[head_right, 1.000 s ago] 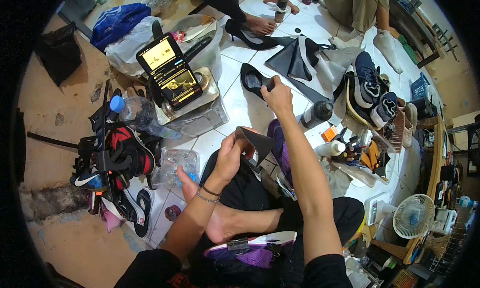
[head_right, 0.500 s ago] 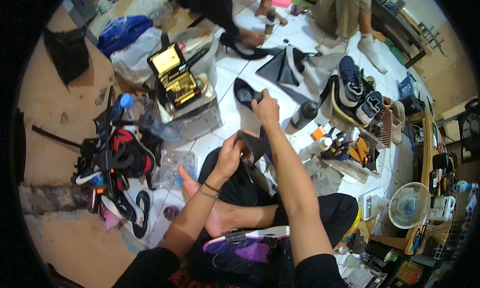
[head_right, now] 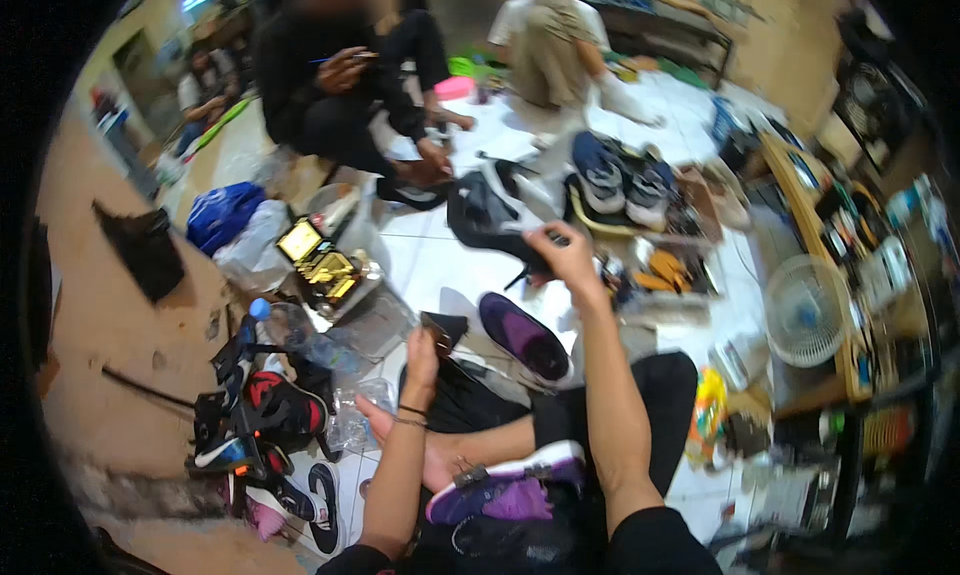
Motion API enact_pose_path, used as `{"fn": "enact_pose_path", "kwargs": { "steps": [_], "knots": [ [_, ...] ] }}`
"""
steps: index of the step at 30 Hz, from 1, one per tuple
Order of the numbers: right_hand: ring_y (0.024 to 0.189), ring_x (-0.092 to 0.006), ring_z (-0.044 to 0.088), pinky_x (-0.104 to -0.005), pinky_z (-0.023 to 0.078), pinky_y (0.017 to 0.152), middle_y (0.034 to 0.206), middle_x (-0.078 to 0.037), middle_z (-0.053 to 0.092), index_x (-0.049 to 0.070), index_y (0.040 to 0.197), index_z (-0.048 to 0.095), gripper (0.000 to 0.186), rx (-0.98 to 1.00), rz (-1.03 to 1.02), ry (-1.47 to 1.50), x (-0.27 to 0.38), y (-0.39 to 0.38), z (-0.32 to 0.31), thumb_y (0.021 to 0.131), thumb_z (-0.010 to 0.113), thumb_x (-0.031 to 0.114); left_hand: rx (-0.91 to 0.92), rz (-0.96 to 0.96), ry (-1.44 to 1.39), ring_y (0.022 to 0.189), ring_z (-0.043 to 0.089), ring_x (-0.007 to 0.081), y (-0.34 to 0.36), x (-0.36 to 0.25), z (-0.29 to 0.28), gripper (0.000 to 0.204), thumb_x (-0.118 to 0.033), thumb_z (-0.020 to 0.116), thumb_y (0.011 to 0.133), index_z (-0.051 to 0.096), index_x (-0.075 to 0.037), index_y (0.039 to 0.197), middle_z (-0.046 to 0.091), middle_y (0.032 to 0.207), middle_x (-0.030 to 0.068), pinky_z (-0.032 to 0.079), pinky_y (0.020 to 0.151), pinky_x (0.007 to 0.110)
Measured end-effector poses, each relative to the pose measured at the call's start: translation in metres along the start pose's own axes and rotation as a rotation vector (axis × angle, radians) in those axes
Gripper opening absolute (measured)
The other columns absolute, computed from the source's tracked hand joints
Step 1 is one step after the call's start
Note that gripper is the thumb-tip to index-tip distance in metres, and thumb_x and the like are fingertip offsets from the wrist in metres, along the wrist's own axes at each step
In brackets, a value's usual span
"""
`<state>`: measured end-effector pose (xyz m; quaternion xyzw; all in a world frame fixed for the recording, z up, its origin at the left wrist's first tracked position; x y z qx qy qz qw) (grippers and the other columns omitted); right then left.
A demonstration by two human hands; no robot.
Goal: Inspecting and assembling internal components of high-heeled shoes and sneakers.
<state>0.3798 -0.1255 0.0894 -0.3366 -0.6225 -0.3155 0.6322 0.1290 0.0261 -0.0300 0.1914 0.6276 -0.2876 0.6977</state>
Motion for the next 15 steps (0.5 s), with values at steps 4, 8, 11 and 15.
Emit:
{"fn": "enact_pose_path", "kwargs": {
  "steps": [4, 8, 11, 15],
  "knots": [
    [0.072, -0.0165, 0.068, -0.0343, 0.061, 0.059, 0.096, -0.006, 0.068, 0.008, 0.119, 0.067, 0.038, -0.215, -0.079, 0.513, 0.011, -0.09, -0.133, 0.096, 0.072, 0.039, 0.083, 0.017, 0.17, 0.077, 0.059, 0.0117, 0.0, 0.004, 0.002, 0.025, -0.028, 0.05, 0.106, 0.063, -0.007, 0.101, 0.065, 0.09, 0.0024, 0.048, 0.068, 0.029],
    [0.067, -0.0188, 0.062, -0.0325, 0.05, 0.058, 0.082, -0.005, 0.066, 0.01, 0.113, 0.068, 0.045, -0.334, -0.177, 0.958, -0.018, -0.164, -0.206, 0.098, 0.062, 0.052, 0.178, -0.057, 0.215, 0.078, 0.062, 0.0146, 0.003, 0.001, 0.013, 0.028, -0.023, 0.049, 0.104, 0.067, -0.002, 0.106, 0.068, 0.094, 0.0062, 0.051, 0.07, 0.031],
    [0.066, -0.0186, 0.055, -0.0311, 0.043, 0.058, 0.084, -0.009, 0.06, 0.006, 0.108, 0.067, 0.053, -0.315, -0.238, 1.288, -0.051, -0.195, -0.228, 0.097, 0.06, 0.058, 0.212, 0.046, 0.273, 0.076, 0.064, 0.0169, 0.006, 0.0, 0.021, 0.026, -0.02, 0.05, 0.102, 0.067, 0.0, 0.104, 0.072, 0.095, 0.0085, 0.05, 0.07, 0.031],
    [0.065, -0.0171, 0.048, -0.0298, 0.043, 0.063, 0.089, -0.01, 0.052, 0.002, 0.118, 0.061, 0.062, -0.056, -0.409, 1.485, -0.068, -0.193, -0.238, 0.098, 0.056, 0.06, 0.19, 0.017, 0.291, 0.077, 0.064, 0.0156, 0.008, 0.005, 0.019, 0.024, -0.021, 0.051, 0.102, 0.065, -0.002, 0.108, 0.071, 0.093, 0.0081, 0.049, 0.069, 0.03]
  ]
}}
Point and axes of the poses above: each hand's wrist, its own y-axis towards the middle knuckle, its own z-axis out of the palm, x = y × z, the point moved 3 cm from there along y, towards the middle knuckle
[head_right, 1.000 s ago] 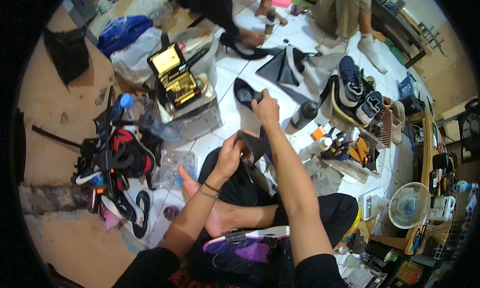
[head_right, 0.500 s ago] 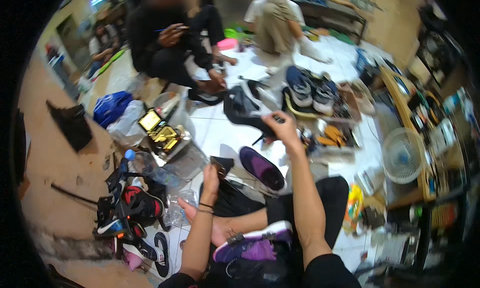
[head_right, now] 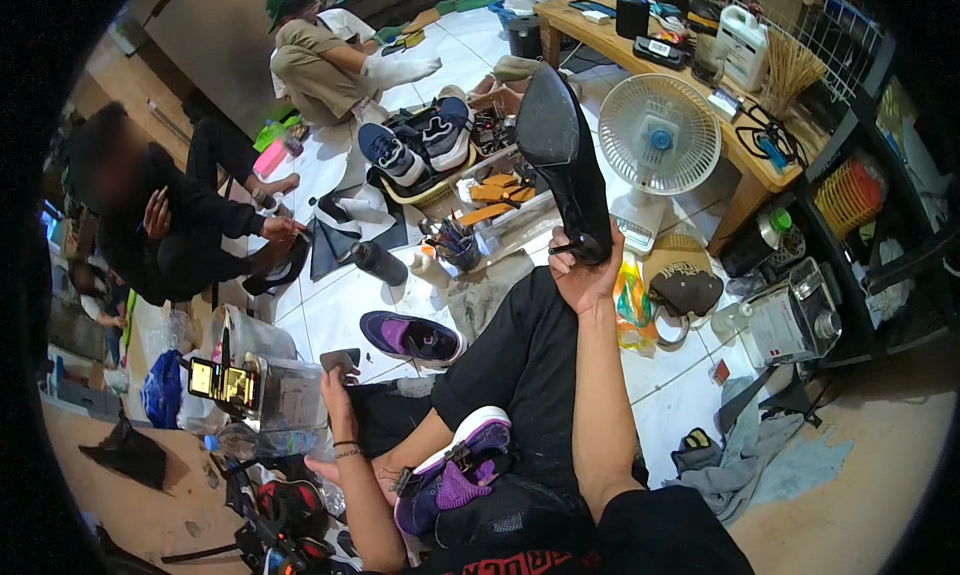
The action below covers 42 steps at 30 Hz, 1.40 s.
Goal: Inspecting and assembling internal components of high-heeled shoes and sneakers.
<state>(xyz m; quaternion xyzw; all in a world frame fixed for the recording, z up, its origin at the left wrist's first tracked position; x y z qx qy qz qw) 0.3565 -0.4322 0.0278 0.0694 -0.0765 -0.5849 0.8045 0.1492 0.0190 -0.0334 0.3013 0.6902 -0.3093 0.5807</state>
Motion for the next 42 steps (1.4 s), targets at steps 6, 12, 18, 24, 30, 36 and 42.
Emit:
{"fn": "enact_pose_path", "kwargs": {
  "steps": [6, 12, 18, 24, 30, 36, 42],
  "knots": [
    [0.071, -0.0162, 0.045, -0.0285, 0.045, 0.065, 0.089, -0.008, 0.042, 0.003, 0.126, 0.053, 0.066, 0.18, 0.053, 0.077, -0.016, 0.005, -0.004, 0.095, 0.063, 0.06, 0.04, -0.035, 0.073, 0.077, 0.061, 0.0113, 0.004, 0.004, -0.001, 0.021, -0.021, 0.052, 0.104, 0.065, -0.005, 0.11, 0.071, 0.094, 0.006, 0.046, 0.066, 0.027],
    [0.1, -0.0293, 0.069, -0.0446, 0.065, 0.071, 0.118, -0.018, 0.065, 0.009, 0.142, 0.048, 0.064, 0.011, 0.045, -0.431, -0.031, 0.006, -0.007, 0.096, 0.062, 0.051, 0.139, 0.133, -0.034, 0.09, 0.06, 0.0144, -0.001, -0.031, 0.031, 0.015, -0.009, 0.053, 0.097, 0.063, -0.003, 0.088, 0.069, 0.1, 0.0078, 0.048, 0.081, 0.028],
    [0.099, -0.0286, 0.071, -0.0437, 0.066, 0.071, 0.121, -0.016, 0.066, 0.015, 0.145, 0.045, 0.069, -0.073, 0.264, -0.47, -0.108, 0.004, -0.01, 0.09, 0.069, 0.049, 0.196, 0.772, -0.114, 0.096, 0.054, 0.0131, -0.004, -0.187, 0.095, 0.029, -0.026, 0.047, 0.096, 0.057, -0.002, 0.083, 0.056, 0.127, 0.0134, 0.038, 0.077, 0.025],
    [0.097, -0.0256, 0.07, -0.0384, 0.064, 0.07, 0.122, -0.013, 0.065, 0.015, 0.146, 0.045, 0.069, -0.055, 0.339, -0.549, -0.155, 0.007, 0.0, 0.09, 0.067, 0.049, 0.147, 0.801, -0.17, 0.105, 0.053, 0.0229, 0.008, -0.219, 0.108, 0.015, -0.013, 0.046, 0.089, 0.055, -0.001, 0.086, 0.055, 0.117, 0.0155, 0.041, 0.097, 0.03],
    [0.09, -0.0213, 0.069, -0.0373, 0.063, 0.067, 0.109, -0.013, 0.064, 0.011, 0.13, 0.051, 0.047, -0.07, 0.319, -1.043, -0.217, 0.033, 0.022, 0.093, 0.068, 0.034, 0.104, 0.701, -0.36, 0.108, 0.054, 0.0188, 0.05, -0.134, 0.06, 0.012, 0.003, 0.048, 0.082, 0.056, -0.002, 0.09, 0.054, 0.124, 0.0117, 0.042, 0.099, 0.029],
    [0.081, -0.0169, 0.069, -0.0328, 0.053, 0.07, 0.087, -0.008, 0.067, 0.007, 0.106, 0.058, 0.035, 0.42, 0.263, -1.94, -0.337, 0.115, -0.015, 0.088, 0.082, 0.024, -0.33, 0.434, -0.322, 0.089, 0.062, 0.0361, 0.065, -0.071, 0.018, 0.021, 0.006, 0.051, 0.074, 0.057, 0.002, 0.093, 0.059, 0.093, 0.0181, 0.049, 0.08, 0.038],
    [0.089, -0.0102, 0.057, -0.0244, 0.048, 0.076, 0.1, -0.002, 0.06, 0.009, 0.119, 0.059, 0.027, 0.762, 0.589, -2.186, -0.416, 0.171, -0.119, 0.096, 0.072, 0.015, -0.156, 0.425, -0.321, 0.092, 0.063, 0.0393, 0.077, -0.065, 0.024, 0.016, 0.0, 0.053, 0.077, 0.059, 0.003, 0.092, 0.063, 0.091, 0.0204, 0.049, 0.081, 0.041]
  ]
}}
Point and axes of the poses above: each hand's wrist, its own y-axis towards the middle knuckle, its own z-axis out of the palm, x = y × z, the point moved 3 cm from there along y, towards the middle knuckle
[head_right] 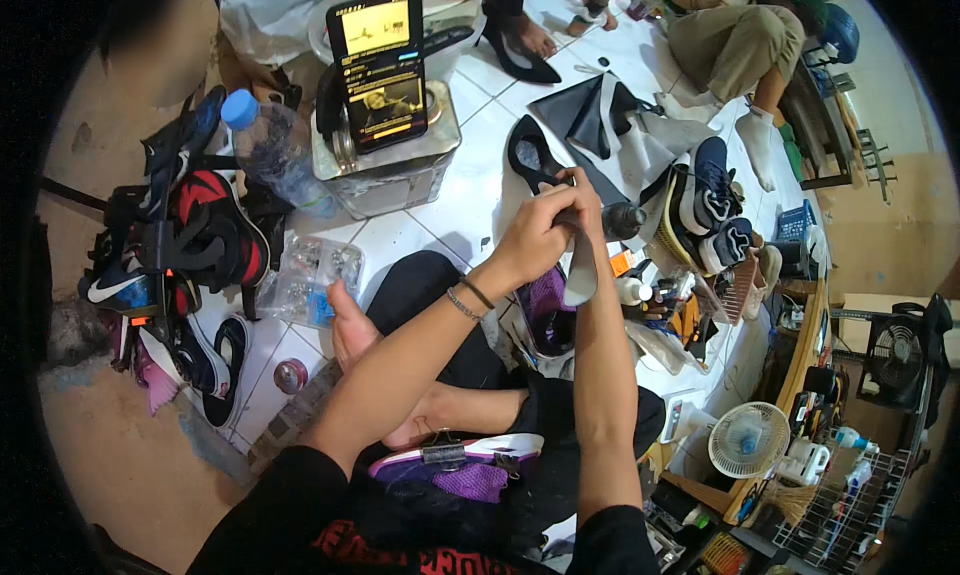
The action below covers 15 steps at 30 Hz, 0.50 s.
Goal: Inspecting and assembling internal components of high-heeled shoes and sneakers.
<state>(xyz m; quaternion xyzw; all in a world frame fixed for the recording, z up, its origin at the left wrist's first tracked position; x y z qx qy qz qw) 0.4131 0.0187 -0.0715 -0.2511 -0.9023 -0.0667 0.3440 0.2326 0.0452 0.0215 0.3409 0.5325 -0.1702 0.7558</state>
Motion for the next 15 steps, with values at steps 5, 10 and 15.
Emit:
{"fn": "enact_pose_path", "kwargs": {
  "steps": [5, 10, 15],
  "knots": [
    [0.115, -0.0298, 0.064, -0.0378, 0.052, 0.098, 0.124, -0.016, 0.067, 0.006, 0.129, 0.064, 0.049, 0.181, -0.041, -0.37, 0.011, 0.025, -0.012, 0.089, 0.08, 0.031, -0.028, 0.003, -0.08, 0.087, 0.064, 0.0376, 0.009, -0.003, 0.0, 0.013, 0.001, 0.052, 0.078, 0.059, 0.004, 0.09, 0.064, 0.088, 0.0209, 0.05, 0.08, 0.042],
    [0.132, -0.0428, 0.057, -0.048, 0.049, 0.108, 0.131, -0.023, 0.068, 0.012, 0.149, 0.055, 0.084, 0.302, 0.023, -0.658, 0.042, 0.075, 0.036, 0.084, 0.075, 0.06, 0.039, -0.114, -0.254, 0.079, 0.058, 0.0114, 0.005, -0.006, -0.008, 0.019, 0.009, 0.045, 0.081, 0.059, 0.002, 0.092, 0.061, 0.085, 0.0049, 0.046, 0.071, 0.027],
    [0.141, -0.0406, 0.05, -0.0597, 0.043, 0.112, 0.151, -0.017, 0.055, 0.029, 0.158, 0.045, 0.078, 0.415, 0.173, -0.801, 0.037, 0.107, 0.061, 0.089, 0.069, 0.057, -0.002, -0.27, -0.478, 0.075, 0.053, 0.0063, 0.008, -0.001, -0.026, 0.022, 0.009, 0.042, 0.088, 0.061, -0.002, 0.094, 0.06, 0.086, -0.0004, 0.042, 0.067, 0.025]
  ]
}}
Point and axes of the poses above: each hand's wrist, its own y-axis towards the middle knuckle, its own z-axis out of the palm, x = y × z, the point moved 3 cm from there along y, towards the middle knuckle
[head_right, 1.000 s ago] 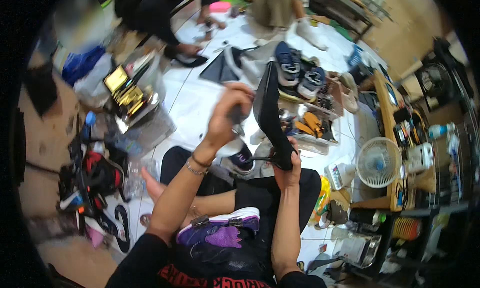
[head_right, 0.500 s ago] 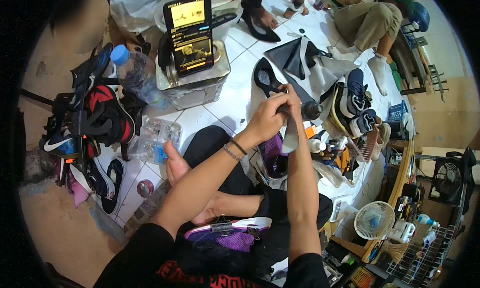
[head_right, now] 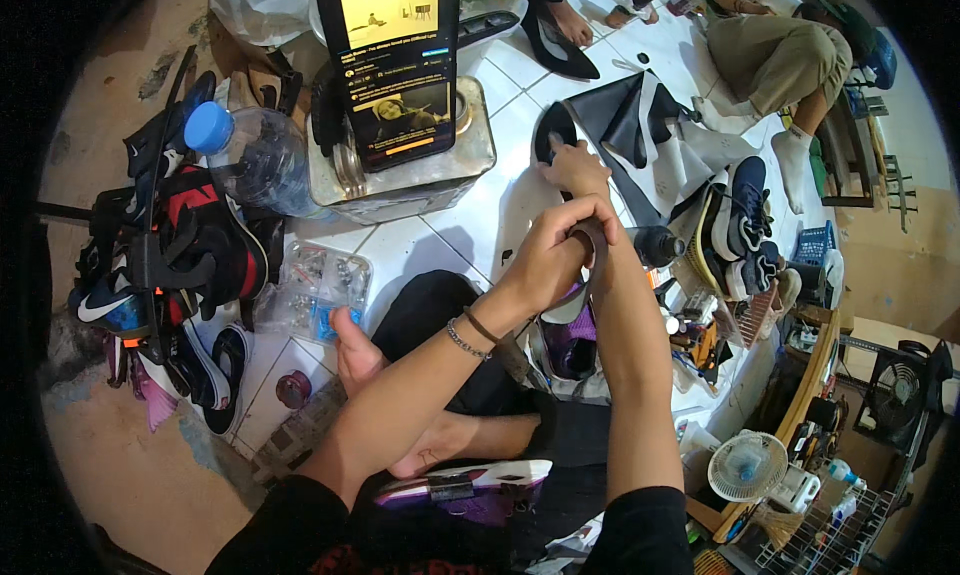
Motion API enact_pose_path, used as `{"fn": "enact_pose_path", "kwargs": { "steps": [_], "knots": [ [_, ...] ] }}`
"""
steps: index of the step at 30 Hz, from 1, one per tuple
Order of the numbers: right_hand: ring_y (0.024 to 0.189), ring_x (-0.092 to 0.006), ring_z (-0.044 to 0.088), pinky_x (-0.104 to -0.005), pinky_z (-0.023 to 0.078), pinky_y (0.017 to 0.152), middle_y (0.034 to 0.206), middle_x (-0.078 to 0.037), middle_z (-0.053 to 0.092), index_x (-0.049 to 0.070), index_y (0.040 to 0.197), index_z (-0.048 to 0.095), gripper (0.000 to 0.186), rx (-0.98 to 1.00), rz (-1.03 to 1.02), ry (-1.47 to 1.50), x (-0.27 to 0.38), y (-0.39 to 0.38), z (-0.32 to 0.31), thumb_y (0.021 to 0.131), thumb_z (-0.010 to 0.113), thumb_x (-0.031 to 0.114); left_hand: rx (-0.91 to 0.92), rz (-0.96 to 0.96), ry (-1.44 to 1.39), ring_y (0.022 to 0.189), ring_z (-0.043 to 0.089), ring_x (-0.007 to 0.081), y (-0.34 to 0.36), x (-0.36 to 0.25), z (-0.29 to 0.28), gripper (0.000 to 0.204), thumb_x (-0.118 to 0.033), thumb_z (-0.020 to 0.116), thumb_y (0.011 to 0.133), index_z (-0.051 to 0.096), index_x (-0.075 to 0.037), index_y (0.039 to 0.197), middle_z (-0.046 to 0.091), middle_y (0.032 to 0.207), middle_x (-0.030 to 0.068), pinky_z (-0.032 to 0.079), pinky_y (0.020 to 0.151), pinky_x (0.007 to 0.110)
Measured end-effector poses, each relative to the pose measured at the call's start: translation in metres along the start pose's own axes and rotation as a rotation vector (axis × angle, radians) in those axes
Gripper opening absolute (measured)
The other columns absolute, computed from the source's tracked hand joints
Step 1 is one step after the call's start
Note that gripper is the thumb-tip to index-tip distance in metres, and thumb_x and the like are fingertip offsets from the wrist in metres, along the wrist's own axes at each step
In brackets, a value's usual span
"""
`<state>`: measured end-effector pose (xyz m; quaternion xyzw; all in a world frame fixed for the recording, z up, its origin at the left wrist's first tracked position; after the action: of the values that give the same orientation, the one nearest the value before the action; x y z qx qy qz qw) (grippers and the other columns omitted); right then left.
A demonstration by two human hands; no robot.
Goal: Inspecting and assembling internal components of high-heeled shoes and sneakers.
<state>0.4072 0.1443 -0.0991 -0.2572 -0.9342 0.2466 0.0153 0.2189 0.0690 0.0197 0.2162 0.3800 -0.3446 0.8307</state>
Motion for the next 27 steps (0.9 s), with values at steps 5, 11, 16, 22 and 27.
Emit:
{"fn": "enact_pose_path", "kwargs": {
  "steps": [5, 11, 16, 22, 27],
  "knots": [
    [0.146, -0.0384, 0.046, -0.0753, 0.035, 0.109, 0.164, -0.011, 0.039, 0.04, 0.16, 0.037, 0.077, 0.043, -0.019, -0.117, 0.009, 0.014, -0.018, 0.09, 0.064, 0.057, 0.007, -0.013, -0.136, 0.079, 0.054, 0.0058, 0.004, -0.004, 0.003, 0.022, 0.006, 0.041, 0.091, 0.061, -0.001, 0.096, 0.059, 0.088, -0.0009, 0.042, 0.071, 0.023],
    [0.145, -0.0392, 0.046, -0.0801, 0.03, 0.108, 0.168, -0.015, 0.032, 0.042, 0.16, 0.037, 0.077, 0.199, -0.068, -0.153, -0.001, -0.027, -0.012, 0.09, 0.065, 0.056, 0.06, 0.022, -0.07, 0.085, 0.055, 0.0069, -0.008, -0.01, 0.004, 0.017, 0.001, 0.043, 0.094, 0.06, -0.002, 0.095, 0.059, 0.09, 0.0, 0.043, 0.077, 0.022],
    [0.143, -0.04, 0.048, -0.0795, 0.031, 0.107, 0.166, -0.016, 0.035, 0.039, 0.161, 0.036, 0.075, 0.098, -0.062, -0.128, 0.006, -0.025, -0.007, 0.093, 0.061, 0.059, 0.047, 0.01, -0.128, 0.075, 0.052, 0.0055, -0.003, -0.001, 0.012, 0.019, 0.005, 0.042, 0.088, 0.06, -0.002, 0.093, 0.057, 0.081, -0.0009, 0.041, 0.068, 0.022],
    [0.14, -0.0404, 0.052, -0.0792, 0.032, 0.106, 0.159, -0.015, 0.045, 0.038, 0.162, 0.034, 0.086, 0.072, -0.045, -0.108, 0.02, -0.002, -0.011, 0.087, 0.06, 0.07, 0.116, 0.001, -0.092, 0.074, 0.053, 0.0054, -0.004, 0.019, 0.012, 0.017, -0.003, 0.044, 0.09, 0.061, -0.003, 0.094, 0.059, 0.083, 0.0007, 0.04, 0.064, 0.022],
    [0.141, -0.0405, 0.051, -0.077, 0.033, 0.107, 0.161, -0.017, 0.043, 0.037, 0.16, 0.039, 0.088, 0.132, -0.044, -0.026, 0.016, -0.036, -0.017, 0.081, 0.071, 0.057, 0.159, 0.062, -0.133, 0.093, 0.061, 0.0149, 0.01, 0.027, -0.027, 0.042, -0.043, 0.058, 0.101, 0.06, -0.001, 0.097, 0.064, 0.096, 0.008, 0.048, 0.087, 0.027]
  ]
}}
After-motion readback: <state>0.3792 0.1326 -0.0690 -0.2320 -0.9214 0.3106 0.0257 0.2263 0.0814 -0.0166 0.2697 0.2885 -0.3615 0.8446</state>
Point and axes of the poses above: each hand's wrist, its own y-axis towards the middle knuckle, its own z-axis out of the palm, x = y × z, the point moved 3 cm from there along y, towards the middle knuckle
